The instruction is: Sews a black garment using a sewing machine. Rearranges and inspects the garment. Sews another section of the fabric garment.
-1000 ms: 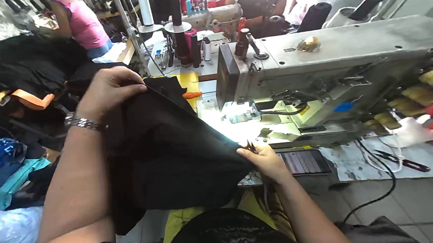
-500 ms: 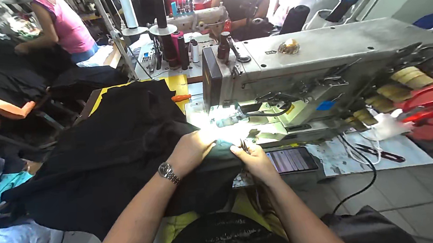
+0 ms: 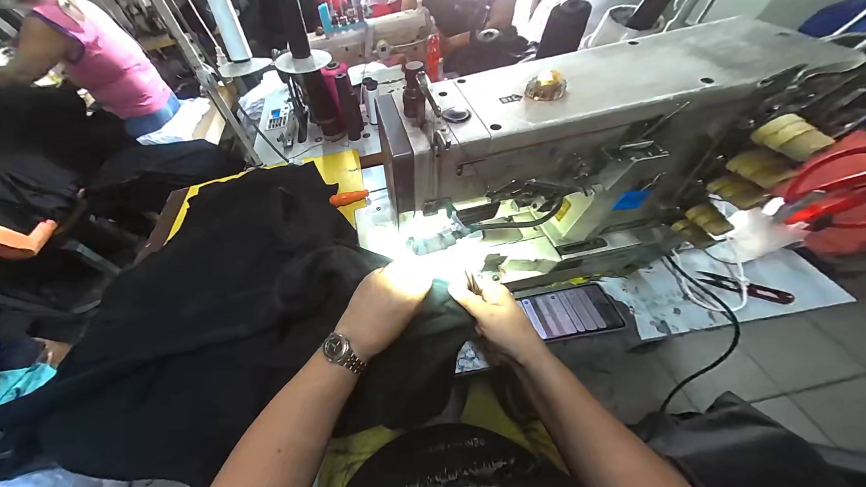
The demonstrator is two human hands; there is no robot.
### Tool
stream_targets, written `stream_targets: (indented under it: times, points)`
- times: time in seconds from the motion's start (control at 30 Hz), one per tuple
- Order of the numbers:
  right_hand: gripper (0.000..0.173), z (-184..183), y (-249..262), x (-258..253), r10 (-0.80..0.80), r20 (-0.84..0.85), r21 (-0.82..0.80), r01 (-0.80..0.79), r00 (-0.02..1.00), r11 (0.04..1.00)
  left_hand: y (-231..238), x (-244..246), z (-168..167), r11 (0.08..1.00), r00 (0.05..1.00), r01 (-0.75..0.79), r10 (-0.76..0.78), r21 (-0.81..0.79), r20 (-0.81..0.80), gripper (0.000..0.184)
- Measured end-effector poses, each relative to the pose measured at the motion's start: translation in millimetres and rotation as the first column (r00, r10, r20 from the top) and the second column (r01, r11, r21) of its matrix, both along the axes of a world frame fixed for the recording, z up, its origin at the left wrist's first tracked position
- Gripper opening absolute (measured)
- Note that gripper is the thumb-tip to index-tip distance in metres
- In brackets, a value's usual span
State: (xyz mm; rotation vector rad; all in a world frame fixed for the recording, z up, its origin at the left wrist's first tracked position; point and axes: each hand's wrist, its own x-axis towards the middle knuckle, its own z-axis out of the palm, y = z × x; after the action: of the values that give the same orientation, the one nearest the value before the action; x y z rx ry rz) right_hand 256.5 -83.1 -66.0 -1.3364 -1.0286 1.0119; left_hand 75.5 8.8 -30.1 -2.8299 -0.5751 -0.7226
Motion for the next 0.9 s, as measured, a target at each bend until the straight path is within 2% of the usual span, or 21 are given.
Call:
stream_targets:
  times: [0.07, 0.13, 0.2, 0.27, 0.33, 0.4, 0.43, 0.47, 0.5, 0.53, 0.6, 0.63, 0.67, 0.7, 0.73, 0.77, 0.9]
  points:
    - [0.019, -4, 0, 1, -0.010, 0.023, 0.012, 0.010, 1.000, 1.000, 4, 1, -2, 1.000, 1.000, 0.002, -0.002, -0.029, 0.022, 0.015]
    - [0.019, -6, 0, 2, -0.013, 0.088, 0.040, 0.010, 0.996, 0.999, 9, -5, -4, 0.988, 0.994, -0.049, 0.062, -0.148, 0.087, 0.014]
    - [0.020, -8, -1, 4, -0.024, 0.173, 0.060, 0.013, 0.985, 0.998, 17, -17, -5, 0.928, 0.959, -0.178, 0.238, -0.327, 0.153, 0.013]
    - [0.022, -11, -2, 6, -0.024, 0.214, 0.079, 0.008, 0.977, 0.997, 26, -33, -8, 0.844, 0.884, -0.224, 0.386, -0.488, 0.262, 0.006]
    - [0.023, -12, -2, 7, -0.015, 0.229, 0.077, -0.003, 0.973, 0.997, 32, -47, -10, 0.715, 0.744, -0.141, 0.533, -0.685, 0.403, 0.009]
    - [0.023, -12, -2, 8, -0.008, 0.234, 0.077, -0.010, 0.972, 0.997, 32, -54, -8, 0.586, 0.489, 0.115, 0.670, -0.802, 0.559, 0.013]
    - [0.023, -13, -2, 7, -0.009, 0.234, 0.076, -0.009, 0.972, 0.997, 32, -55, -5, 0.555, 0.338, 0.244, 0.720, -0.795, 0.606, 0.013]
    - [0.023, -13, -2, 7, -0.011, 0.232, 0.075, -0.006, 0.973, 0.997, 31, -56, -1, 0.550, 0.226, 0.325, 0.744, -0.769, 0.628, 0.013]
    - [0.023, -13, -2, 6, -0.010, 0.224, 0.078, -0.007, 0.974, 0.997, 30, -57, 1, 0.578, 0.198, 0.336, 0.729, -0.744, 0.656, 0.011]
    - [0.022, -13, -3, 7, -0.007, 0.217, 0.085, -0.011, 0.976, 0.996, 26, -57, 3, 0.626, 0.276, 0.276, 0.676, -0.730, 0.684, 0.011]
    - [0.020, -13, -3, 8, 0.003, 0.212, 0.103, -0.025, 0.977, 0.994, 13, -49, 8, 0.741, 0.612, 0.090, 0.486, -0.665, 0.624, 0.017]
    - [0.019, -13, -4, 8, 0.008, 0.218, 0.116, -0.034, 0.976, 0.993, 8, -42, 8, 0.815, 0.776, 0.022, 0.352, -0.580, 0.524, 0.017]
    - [0.018, -13, -4, 8, 0.008, 0.237, 0.130, -0.040, 0.972, 0.991, 6, -35, 7, 0.884, 0.896, -0.034, 0.233, -0.467, 0.377, 0.018]
    - [0.018, -11, -5, 8, 0.011, 0.254, 0.140, -0.048, 0.967, 0.989, 6, -27, 5, 0.927, 0.960, -0.069, 0.162, -0.369, 0.227, 0.020]
    - [0.019, -10, -6, 9, 0.017, 0.269, 0.142, -0.057, 0.963, 0.988, 8, -21, 4, 0.940, 0.986, -0.094, 0.134, -0.327, 0.103, 0.023]
    - [0.019, -8, -7, 9, 0.017, 0.288, 0.135, -0.058, 0.957, 0.989, 12, -17, 4, 0.929, 0.991, -0.115, 0.133, -0.353, 0.027, 0.026]
    - [0.018, 6, -6, 12, 0.022, 0.335, 0.103, -0.060, 0.942, 0.993, 25, -21, 8, 0.863, 0.985, -0.120, 0.164, -0.490, 0.049, 0.024]
